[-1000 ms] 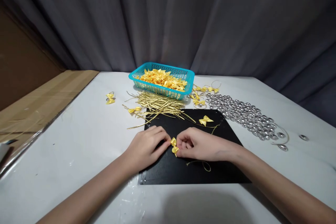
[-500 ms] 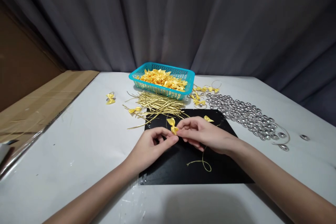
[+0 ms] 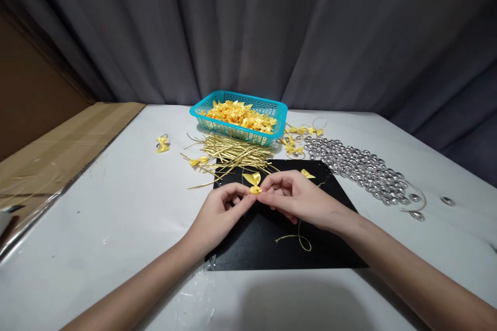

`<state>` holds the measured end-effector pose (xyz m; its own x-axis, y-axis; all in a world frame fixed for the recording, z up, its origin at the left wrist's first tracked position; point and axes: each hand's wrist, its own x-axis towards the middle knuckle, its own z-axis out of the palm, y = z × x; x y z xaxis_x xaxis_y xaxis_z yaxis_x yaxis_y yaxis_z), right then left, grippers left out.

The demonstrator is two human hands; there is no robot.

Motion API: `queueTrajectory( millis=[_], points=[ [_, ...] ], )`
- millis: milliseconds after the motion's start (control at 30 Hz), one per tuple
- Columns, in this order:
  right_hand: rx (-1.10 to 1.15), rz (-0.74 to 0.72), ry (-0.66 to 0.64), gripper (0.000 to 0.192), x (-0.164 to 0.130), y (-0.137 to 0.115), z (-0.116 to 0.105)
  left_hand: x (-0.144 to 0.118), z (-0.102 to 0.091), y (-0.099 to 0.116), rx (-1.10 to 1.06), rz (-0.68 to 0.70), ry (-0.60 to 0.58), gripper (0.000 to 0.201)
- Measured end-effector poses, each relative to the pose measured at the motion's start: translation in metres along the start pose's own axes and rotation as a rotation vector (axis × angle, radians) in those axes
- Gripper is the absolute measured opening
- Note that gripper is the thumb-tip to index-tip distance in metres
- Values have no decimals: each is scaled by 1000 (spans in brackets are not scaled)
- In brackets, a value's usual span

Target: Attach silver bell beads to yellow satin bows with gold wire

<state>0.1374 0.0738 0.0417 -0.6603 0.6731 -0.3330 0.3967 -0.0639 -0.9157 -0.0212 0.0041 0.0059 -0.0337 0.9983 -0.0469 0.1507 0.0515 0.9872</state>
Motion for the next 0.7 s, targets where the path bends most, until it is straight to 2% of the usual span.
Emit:
queueTrajectory(
  millis=[200, 367, 467, 533, 633, 700],
  points=[
    [16, -35, 18, 27, 0, 1, 2, 1, -3, 0, -10, -15, -52, 17],
    [-78, -44, 59, 14, 0, -1, -10, 0, -6, 7, 43, -18, -107, 20],
    [-165, -49, 27, 8, -2, -6, -19, -1, -6, 10, 105, 19, -121, 20],
    [-228, -68, -46, 9, -4, -9, -24, -1, -6, 9, 104, 18, -130, 18],
    [-262, -132, -179, 8, -8, -10, -27, -1, -7, 5, -64, -46, -165, 14],
    [-242, -227, -173, 27, -8, -7, -26, 0, -8, 4, -284, -132, -196, 13]
  ],
)
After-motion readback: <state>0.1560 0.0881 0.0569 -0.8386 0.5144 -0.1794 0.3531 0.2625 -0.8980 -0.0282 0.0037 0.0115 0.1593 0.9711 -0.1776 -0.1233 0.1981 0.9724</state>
